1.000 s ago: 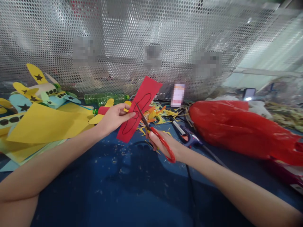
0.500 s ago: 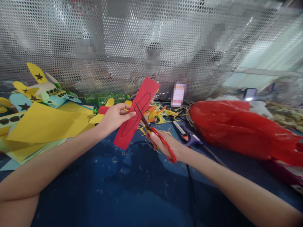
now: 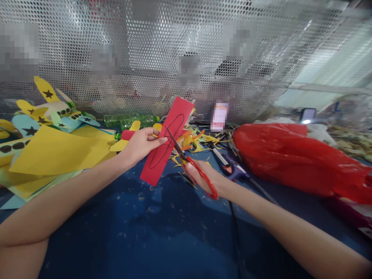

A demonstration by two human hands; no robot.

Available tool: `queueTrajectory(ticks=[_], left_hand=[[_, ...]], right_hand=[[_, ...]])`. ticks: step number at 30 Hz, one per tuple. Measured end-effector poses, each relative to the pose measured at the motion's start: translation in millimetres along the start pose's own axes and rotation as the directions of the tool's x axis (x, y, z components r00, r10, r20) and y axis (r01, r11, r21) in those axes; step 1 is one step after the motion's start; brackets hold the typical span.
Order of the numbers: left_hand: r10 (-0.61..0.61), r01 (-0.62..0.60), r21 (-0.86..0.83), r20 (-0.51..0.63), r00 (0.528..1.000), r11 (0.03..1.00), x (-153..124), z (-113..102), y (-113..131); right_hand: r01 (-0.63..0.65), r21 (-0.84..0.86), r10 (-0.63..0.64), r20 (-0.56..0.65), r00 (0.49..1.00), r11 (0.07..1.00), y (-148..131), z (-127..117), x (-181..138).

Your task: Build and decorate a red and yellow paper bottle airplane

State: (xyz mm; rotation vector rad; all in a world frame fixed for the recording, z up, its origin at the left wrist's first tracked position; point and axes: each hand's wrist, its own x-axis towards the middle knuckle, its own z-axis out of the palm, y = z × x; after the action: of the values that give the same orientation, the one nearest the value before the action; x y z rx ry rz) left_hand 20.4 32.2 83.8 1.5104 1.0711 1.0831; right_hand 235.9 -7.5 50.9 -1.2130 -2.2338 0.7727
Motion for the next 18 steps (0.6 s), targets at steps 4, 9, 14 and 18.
queueTrajectory(ticks=[4, 9, 14, 18], left_hand=[[-0.010, 0.010, -0.026, -0.007, 1.000, 1.000, 0.1, 0.7, -0.9], [-0.022, 0.022, -0.085, -0.002, 1.000, 0.996, -1.2, 3.1, -0.3], [-0.026, 0.025, -0.108, -0.006, 1.000, 0.994, -2.2, 3.9, 1.0], [-0.028, 0.026, -0.113, -0.010, 1.000, 0.993, -2.9, 3.5, 1.7]], right_hand=[[-0.023, -0.010, 0.023, 0.003, 1.000, 1.000, 0.0, -0.1, 0.6], [-0.023, 0.007, 0.023, -0.003, 1.000, 1.000, -2.4, -1.0, -0.8], [0.007, -0.009, -0.007, -0.020, 1.000, 1.000, -2.5, -2.8, -0.7], [0.024, -0.043, -0.025, -0.029, 0.999, 0.999, -0.1, -4.1, 0.5]])
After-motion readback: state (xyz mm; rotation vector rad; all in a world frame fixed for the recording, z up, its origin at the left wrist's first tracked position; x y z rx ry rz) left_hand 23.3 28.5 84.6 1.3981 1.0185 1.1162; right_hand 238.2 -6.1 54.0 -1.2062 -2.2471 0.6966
